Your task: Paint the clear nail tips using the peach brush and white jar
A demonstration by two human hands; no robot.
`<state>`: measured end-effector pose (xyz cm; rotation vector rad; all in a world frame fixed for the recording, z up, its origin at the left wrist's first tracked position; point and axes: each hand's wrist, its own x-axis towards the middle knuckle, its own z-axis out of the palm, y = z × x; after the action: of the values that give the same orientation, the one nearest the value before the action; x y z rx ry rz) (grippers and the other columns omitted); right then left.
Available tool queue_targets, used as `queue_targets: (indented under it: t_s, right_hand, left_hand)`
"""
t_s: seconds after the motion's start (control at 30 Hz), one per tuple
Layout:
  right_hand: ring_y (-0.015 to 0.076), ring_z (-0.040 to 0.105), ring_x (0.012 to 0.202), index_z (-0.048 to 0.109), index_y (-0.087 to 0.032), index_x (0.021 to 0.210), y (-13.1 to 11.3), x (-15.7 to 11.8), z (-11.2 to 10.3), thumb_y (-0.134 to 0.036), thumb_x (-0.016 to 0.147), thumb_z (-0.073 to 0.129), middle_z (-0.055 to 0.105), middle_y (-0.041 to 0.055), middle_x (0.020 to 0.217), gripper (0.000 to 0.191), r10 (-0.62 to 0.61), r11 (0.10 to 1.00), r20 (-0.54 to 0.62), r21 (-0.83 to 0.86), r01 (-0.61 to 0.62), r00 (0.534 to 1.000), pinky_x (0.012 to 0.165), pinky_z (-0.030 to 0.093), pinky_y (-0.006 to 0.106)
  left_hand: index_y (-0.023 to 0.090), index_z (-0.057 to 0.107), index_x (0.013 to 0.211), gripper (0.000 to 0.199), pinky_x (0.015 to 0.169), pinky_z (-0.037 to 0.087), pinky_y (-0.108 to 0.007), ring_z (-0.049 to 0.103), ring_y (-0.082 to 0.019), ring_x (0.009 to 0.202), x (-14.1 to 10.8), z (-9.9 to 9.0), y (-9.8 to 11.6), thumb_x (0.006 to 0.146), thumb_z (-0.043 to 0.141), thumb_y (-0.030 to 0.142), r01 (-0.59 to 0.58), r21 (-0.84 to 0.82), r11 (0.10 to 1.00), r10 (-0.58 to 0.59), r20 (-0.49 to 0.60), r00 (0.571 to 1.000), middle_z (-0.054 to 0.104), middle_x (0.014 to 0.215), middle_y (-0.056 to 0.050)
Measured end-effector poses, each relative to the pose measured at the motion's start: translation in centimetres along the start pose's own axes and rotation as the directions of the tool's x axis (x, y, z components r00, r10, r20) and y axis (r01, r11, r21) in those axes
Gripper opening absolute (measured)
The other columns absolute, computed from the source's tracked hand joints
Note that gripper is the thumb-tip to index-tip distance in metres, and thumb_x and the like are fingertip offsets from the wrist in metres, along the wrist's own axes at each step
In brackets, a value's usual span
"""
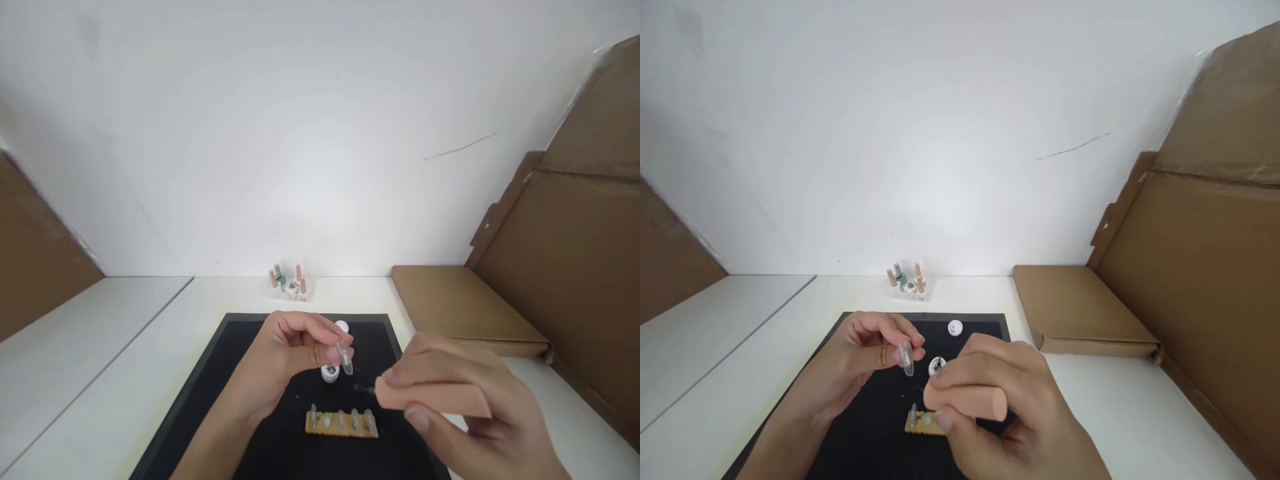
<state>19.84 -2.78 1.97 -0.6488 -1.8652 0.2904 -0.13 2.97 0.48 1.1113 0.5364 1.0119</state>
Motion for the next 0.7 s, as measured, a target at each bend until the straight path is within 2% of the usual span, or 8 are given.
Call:
queue_targets:
  t_s: [0.07, 0.23, 0.3, 0.4, 0.47, 0.6, 0.7]
  right_hand:
    - [0.0099, 0.063, 0.063, 0.069, -0.019, 0.088, 0.0, 0.0, 0.1, -0.007, 0.081, 0.062, 0.074, -0.001, 0.076, 0.016, -0.036, 0.999, -0.018, -0.009, 0.036, 0.999, 0.057, 0.052, 0.021]
    - [0.011, 0.064, 0.074, 0.067, -0.018, 0.106, 0.1, 0.4, 0.0, -0.011, 0.087, 0.061, 0.074, 0.0028, 0.089, 0.021, -0.086, 0.993, -0.015, -0.085, 0.084, 0.996, 0.065, 0.055, 0.021]
    - [0.0105, 0.064, 0.07, 0.067, -0.017, 0.104, -0.1, 0.6, 0.1, -0.008, 0.084, 0.061, 0.073, 0.0023, 0.083, 0.022, -0.083, 0.99, 0.001, -0.112, 0.082, 0.997, 0.059, 0.053, 0.019]
    - [0.009, 0.061, 0.054, 0.067, -0.017, 0.089, -0.6, 0.8, 0.2, -0.005, 0.079, 0.058, 0.068, -0.0015, 0.065, 0.018, -0.064, 0.99, 0.013, -0.126, 0.065, 0.998, 0.045, 0.046, 0.019]
    - [0.009, 0.059, 0.049, 0.066, -0.017, 0.085, -0.8, 0.9, 0.2, -0.005, 0.077, 0.057, 0.068, -0.0022, 0.062, 0.017, -0.062, 0.992, 0.014, -0.112, 0.064, 0.998, 0.043, 0.044, 0.02]
    - [0.0108, 0.062, 0.058, 0.067, -0.016, 0.092, -0.8, 1.0, 0.0, -0.006, 0.082, 0.058, 0.073, 0.002, 0.072, 0.017, -0.124, 0.986, -0.015, -0.118, 0.121, 0.992, 0.049, 0.051, 0.02]
    - [0.0115, 0.065, 0.065, 0.067, -0.016, 0.099, -0.9, 1.1, -0.2, -0.007, 0.084, 0.059, 0.075, 0.0031, 0.08, 0.02, -0.109, 0.984, -0.011, -0.142, 0.106, 0.994, 0.055, 0.054, 0.02]
  left_hand:
    - [0.019, 0.079, 0.064, 0.01, 0.064, 0.056, -0.018, 0.071, -0.013, 0.07, 0.0, -0.1, 0.1, 0.064, 0.085, 0.012, 0.005, 0.007, 1.0, -0.005, 0.007, 1.0, 0.078, 0.074, -0.002]
    - [0.019, 0.078, 0.064, 0.012, 0.058, 0.053, -0.017, 0.066, -0.009, 0.059, -0.1, -0.1, 0.1, 0.065, 0.083, 0.008, 0.012, 0.003, 1.0, -0.012, 0.011, 1.0, 0.077, 0.073, -0.001]
    - [0.02, 0.078, 0.064, 0.013, 0.057, 0.052, -0.017, 0.065, -0.008, 0.058, -0.1, 0.0, 0.2, 0.065, 0.083, 0.007, 0.015, 0.009, 1.0, -0.015, 0.014, 1.0, 0.076, 0.072, -0.001]
    - [0.019, 0.079, 0.064, 0.012, 0.06, 0.052, -0.016, 0.067, -0.009, 0.064, -0.1, 0.0, 0.3, 0.066, 0.083, 0.007, 0.016, 0.029, 0.999, -0.017, 0.016, 1.0, 0.077, 0.073, -0.002]
    - [0.019, 0.079, 0.064, 0.012, 0.061, 0.052, -0.016, 0.068, -0.01, 0.066, -0.1, 0.0, 0.3, 0.066, 0.083, 0.008, 0.017, 0.035, 0.999, -0.018, 0.016, 1.0, 0.077, 0.073, -0.002]
    - [0.019, 0.079, 0.064, 0.012, 0.059, 0.052, -0.016, 0.066, -0.009, 0.061, -0.1, 0.1, 0.4, 0.065, 0.083, 0.008, 0.014, 0.023, 1.0, -0.014, 0.019, 1.0, 0.077, 0.072, -0.002]
    - [0.018, 0.078, 0.063, 0.012, 0.057, 0.052, -0.016, 0.065, -0.008, 0.058, -0.2, 0.3, 0.6, 0.065, 0.083, 0.008, 0.016, -0.001, 1.0, -0.015, 0.011, 1.0, 0.076, 0.071, -0.001]
